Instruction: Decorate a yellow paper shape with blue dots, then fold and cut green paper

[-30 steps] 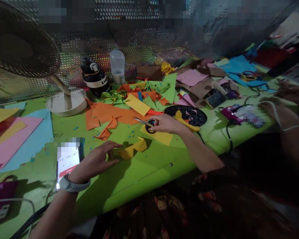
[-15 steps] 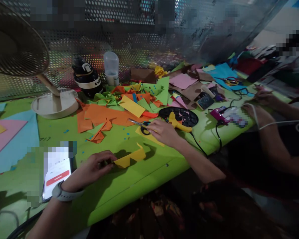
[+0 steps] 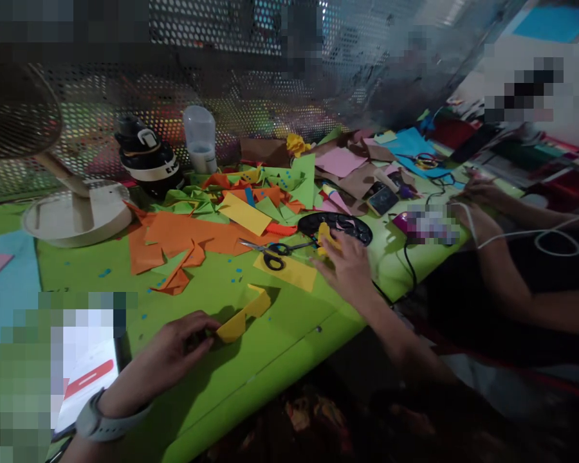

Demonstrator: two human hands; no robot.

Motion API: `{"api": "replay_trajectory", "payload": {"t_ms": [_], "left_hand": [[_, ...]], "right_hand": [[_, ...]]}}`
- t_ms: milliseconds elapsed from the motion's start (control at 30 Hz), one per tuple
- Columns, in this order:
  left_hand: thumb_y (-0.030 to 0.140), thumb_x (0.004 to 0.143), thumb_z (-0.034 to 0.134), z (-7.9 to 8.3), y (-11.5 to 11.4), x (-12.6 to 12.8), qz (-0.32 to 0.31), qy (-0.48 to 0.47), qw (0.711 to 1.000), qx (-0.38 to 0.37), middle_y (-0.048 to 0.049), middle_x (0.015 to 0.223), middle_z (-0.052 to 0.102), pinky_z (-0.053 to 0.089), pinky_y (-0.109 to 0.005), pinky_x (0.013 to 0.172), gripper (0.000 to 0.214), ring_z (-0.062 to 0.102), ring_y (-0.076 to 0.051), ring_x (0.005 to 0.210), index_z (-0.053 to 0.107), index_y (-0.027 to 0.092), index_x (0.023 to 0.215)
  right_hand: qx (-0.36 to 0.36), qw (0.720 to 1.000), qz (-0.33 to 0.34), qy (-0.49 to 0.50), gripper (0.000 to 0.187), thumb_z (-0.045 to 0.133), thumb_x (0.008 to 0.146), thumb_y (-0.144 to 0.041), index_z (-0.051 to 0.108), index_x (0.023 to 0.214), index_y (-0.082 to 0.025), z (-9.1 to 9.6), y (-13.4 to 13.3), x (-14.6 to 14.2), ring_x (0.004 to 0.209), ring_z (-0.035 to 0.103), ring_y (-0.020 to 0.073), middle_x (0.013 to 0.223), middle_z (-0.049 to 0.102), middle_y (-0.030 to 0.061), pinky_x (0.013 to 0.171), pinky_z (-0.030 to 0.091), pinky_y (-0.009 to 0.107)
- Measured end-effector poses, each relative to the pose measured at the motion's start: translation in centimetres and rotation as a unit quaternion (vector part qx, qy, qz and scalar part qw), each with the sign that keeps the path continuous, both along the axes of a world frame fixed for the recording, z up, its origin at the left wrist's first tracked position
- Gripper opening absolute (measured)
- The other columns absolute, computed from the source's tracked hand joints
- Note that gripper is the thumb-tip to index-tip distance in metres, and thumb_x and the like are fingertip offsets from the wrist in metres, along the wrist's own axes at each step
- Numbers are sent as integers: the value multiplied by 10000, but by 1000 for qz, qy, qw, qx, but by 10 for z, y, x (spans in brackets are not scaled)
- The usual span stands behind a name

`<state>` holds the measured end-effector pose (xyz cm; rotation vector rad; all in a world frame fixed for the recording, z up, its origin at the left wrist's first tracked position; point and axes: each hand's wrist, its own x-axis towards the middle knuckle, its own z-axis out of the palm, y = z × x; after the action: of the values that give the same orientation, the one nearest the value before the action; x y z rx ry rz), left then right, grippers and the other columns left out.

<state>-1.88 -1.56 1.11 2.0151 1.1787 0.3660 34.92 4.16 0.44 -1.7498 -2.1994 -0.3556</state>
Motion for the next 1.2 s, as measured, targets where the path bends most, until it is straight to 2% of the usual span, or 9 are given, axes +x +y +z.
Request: {"api": "replay_trajectory", "payload": {"t_ms": [100, 267, 433, 533, 700, 800, 900, 1033, 1200], "left_hand": [[350, 909, 518, -1, 0, 0, -4, 5, 1000, 1, -39, 971, 711, 521, -254, 731, 228, 670, -177, 813, 682, 238, 1021], [343, 913, 512, 1, 0, -1, 2, 3, 1000, -10, -48, 985, 709, 523, -264, 739, 233, 669, -179, 826, 677, 232, 1035], [330, 915, 506, 0, 1, -4, 16, -7, 999, -28, -48, 972, 694, 513, -270, 732, 227, 656, -173, 823, 667, 218, 1028], [320, 913, 498, -2, 2, -5, 22, -12, 999, -34, -46, 949, 687, 508, -272, 736, 225, 651, -171, 824, 663, 210, 1020], [290, 895, 499, -2, 3, -2, 19, -17, 999, -45, -38, 925, 695, 501, -272, 735, 210, 640, -171, 817, 672, 217, 990], [276, 886, 502, 0, 3, -1, 18, -11, 999, -45, -42, 937, 698, 499, -281, 746, 209, 640, -179, 828, 671, 219, 996], [262, 880, 498, 2, 2, 0, 14, -14, 999, -48, -40, 922, 698, 498, -280, 747, 208, 644, -178, 822, 675, 217, 980], [262, 863, 504, 5, 1, 1, 17, -21, 998, -51, -35, 888, 699, 500, -271, 716, 203, 647, -178, 789, 683, 214, 947], [253, 868, 497, 6, 1, 1, 15, -28, 998, -50, -35, 891, 692, 500, -269, 706, 206, 644, -175, 779, 678, 215, 958]], "right_hand": [[16, 998, -57, -37, 651, 452, 934, -575, 515, 1397, -123, 3, 14, 17, 1347, 328, 376, 1488, 377, 215, 1086, 282, 521], [-5, 997, -24, -67, 668, 477, 897, -631, 580, 1328, -132, -4, 30, 19, 1370, 309, 378, 1481, 411, 207, 1107, 234, 536], [-4, 1000, -20, 5, 577, 559, 866, -601, 681, 1201, -147, -23, 40, 28, 1285, 417, 354, 1367, 538, 190, 1065, 324, 505], [6, 999, -23, 49, 550, 613, 853, -543, 644, 1265, -180, -26, 42, 31, 1259, 445, 344, 1312, 579, 169, 1055, 341, 523], [16, 998, 45, 34, 546, 561, 909, -486, 525, 1402, -255, -7, 28, -8, 1396, 290, 353, 1510, 388, 136, 1129, 203, 595], [-56, 983, 173, 21, 459, 454, 968, -469, 515, 1403, -337, 4, 23, -47, 1450, 200, 329, 1590, 267, 50, 1151, 192, 580], [-127, 959, 255, 5, 459, 366, 999, -482, 482, 1425, -354, 3, 25, -79, 1469, 163, 320, 1609, 230, 28, 1166, 178, 569], [-151, 945, 290, -12, 505, 365, 990, -529, 481, 1432, -314, -6, 32, -100, 1475, 159, 334, 1619, 206, 60, 1174, 155, 575], [-156, 942, 295, -19, 553, 343, 977, -579, 490, 1427, -293, -9, 32, -106, 1473, 174, 337, 1623, 187, 81, 1175, 157, 583]]}}
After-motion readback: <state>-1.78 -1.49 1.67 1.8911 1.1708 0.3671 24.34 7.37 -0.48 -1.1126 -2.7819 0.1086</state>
